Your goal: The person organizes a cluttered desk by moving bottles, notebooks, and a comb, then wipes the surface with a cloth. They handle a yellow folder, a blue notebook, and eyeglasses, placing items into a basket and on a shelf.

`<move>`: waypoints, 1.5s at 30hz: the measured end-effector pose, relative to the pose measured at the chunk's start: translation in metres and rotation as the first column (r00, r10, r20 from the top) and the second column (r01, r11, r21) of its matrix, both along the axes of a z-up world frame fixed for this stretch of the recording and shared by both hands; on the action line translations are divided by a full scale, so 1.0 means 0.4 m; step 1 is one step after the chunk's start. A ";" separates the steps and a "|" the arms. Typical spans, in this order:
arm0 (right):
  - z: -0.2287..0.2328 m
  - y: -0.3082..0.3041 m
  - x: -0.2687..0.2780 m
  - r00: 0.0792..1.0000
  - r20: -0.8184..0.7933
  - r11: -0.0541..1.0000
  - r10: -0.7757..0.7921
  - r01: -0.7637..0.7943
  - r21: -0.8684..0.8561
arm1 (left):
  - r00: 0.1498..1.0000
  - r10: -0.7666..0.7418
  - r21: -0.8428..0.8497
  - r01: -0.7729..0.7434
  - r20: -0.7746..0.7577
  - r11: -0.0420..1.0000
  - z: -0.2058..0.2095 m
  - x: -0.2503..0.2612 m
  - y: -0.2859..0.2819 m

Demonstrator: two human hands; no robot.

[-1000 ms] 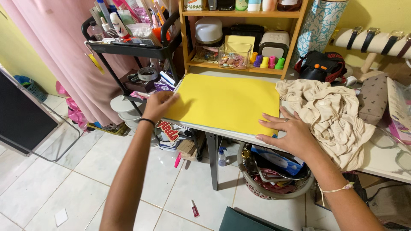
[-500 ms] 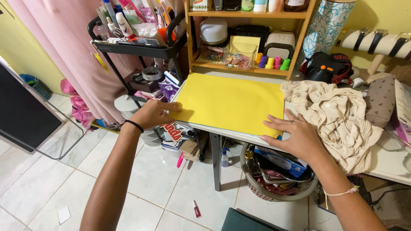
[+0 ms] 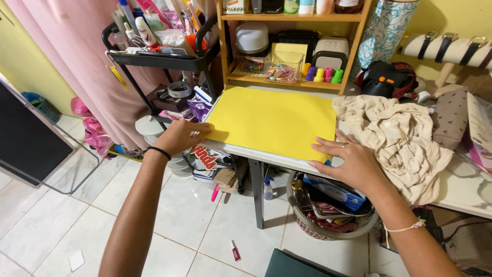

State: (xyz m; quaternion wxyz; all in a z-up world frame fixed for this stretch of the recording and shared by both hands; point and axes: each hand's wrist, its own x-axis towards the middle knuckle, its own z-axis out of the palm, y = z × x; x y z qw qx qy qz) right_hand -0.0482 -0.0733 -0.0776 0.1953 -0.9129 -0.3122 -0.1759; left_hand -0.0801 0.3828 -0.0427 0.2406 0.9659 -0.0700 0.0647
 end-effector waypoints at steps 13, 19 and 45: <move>-0.040 -0.061 0.098 0.987 -0.055 0.967 -0.149 0.157 0.202 | 0.908 -0.253 0.343 0.134 0.334 0.930 -0.044 -0.023 -0.181; -0.095 -0.124 0.155 0.980 -0.011 0.956 -0.199 0.197 0.219 | 0.914 -0.278 0.250 0.207 0.294 0.946 -0.063 0.011 -0.222; 0.003 -0.119 0.070 0.852 -0.389 0.918 0.350 -0.230 0.324 | 0.919 -0.212 0.107 0.187 0.334 0.977 -0.069 0.014 -0.228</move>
